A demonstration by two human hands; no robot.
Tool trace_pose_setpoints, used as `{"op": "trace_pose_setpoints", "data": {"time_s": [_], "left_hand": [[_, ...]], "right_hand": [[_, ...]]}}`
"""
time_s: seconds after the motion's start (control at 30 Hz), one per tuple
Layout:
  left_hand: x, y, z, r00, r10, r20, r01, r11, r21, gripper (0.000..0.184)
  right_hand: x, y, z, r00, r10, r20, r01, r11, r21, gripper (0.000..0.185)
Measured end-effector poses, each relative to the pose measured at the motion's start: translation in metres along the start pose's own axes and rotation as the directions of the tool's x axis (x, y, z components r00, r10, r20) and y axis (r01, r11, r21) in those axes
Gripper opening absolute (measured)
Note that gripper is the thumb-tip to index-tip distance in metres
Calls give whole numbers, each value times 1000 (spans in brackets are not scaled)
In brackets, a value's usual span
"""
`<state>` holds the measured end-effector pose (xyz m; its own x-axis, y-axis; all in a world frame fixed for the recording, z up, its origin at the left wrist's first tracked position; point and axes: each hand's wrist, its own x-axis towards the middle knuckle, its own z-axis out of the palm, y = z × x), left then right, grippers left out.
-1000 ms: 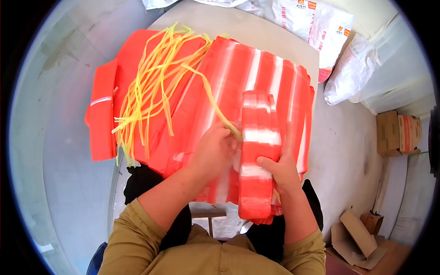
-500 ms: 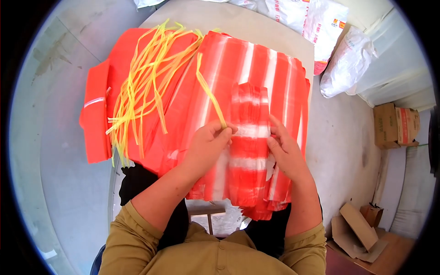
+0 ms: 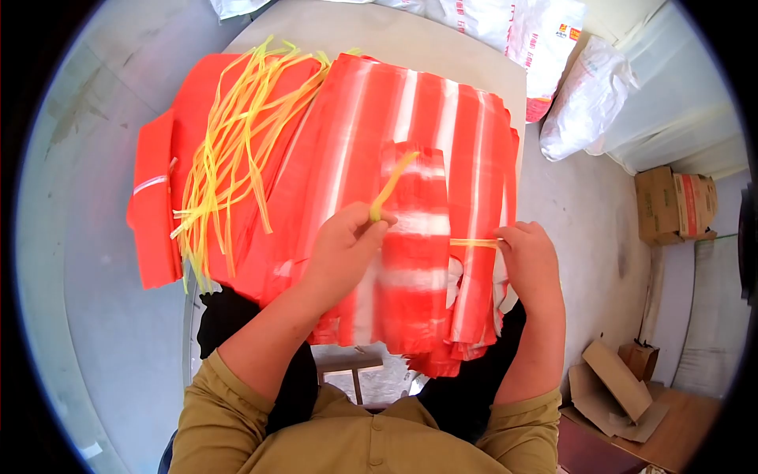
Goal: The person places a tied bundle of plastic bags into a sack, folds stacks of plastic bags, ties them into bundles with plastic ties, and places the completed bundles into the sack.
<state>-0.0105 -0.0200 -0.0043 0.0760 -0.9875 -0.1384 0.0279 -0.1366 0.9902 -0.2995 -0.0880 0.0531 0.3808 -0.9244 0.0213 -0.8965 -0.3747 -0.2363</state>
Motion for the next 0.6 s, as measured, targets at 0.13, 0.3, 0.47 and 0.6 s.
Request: {"op": "trace_pose_setpoints", "data": {"time_s": [0.13, 0.3, 0.47, 0.6], "left_hand": [[-1, 10, 4, 988, 152, -25, -144, 971, 191, 13], [-3, 16, 1, 953, 277, 121, -302, 846, 439, 12], [-5, 18, 7, 952, 254, 172, -296, 906, 303, 13], [-5, 17, 5, 923, 362, 129, -384, 879, 283, 12]], "right_hand": [[-3, 13, -8, 990, 111, 84, -105, 992, -76, 14], [0, 16, -15, 964, 99, 248, -243, 705, 666, 24], [6, -31, -3, 955, -36, 293, -266, 326, 907, 33], [14, -47, 24, 964, -93, 250, -230, 188, 955, 32]]}}
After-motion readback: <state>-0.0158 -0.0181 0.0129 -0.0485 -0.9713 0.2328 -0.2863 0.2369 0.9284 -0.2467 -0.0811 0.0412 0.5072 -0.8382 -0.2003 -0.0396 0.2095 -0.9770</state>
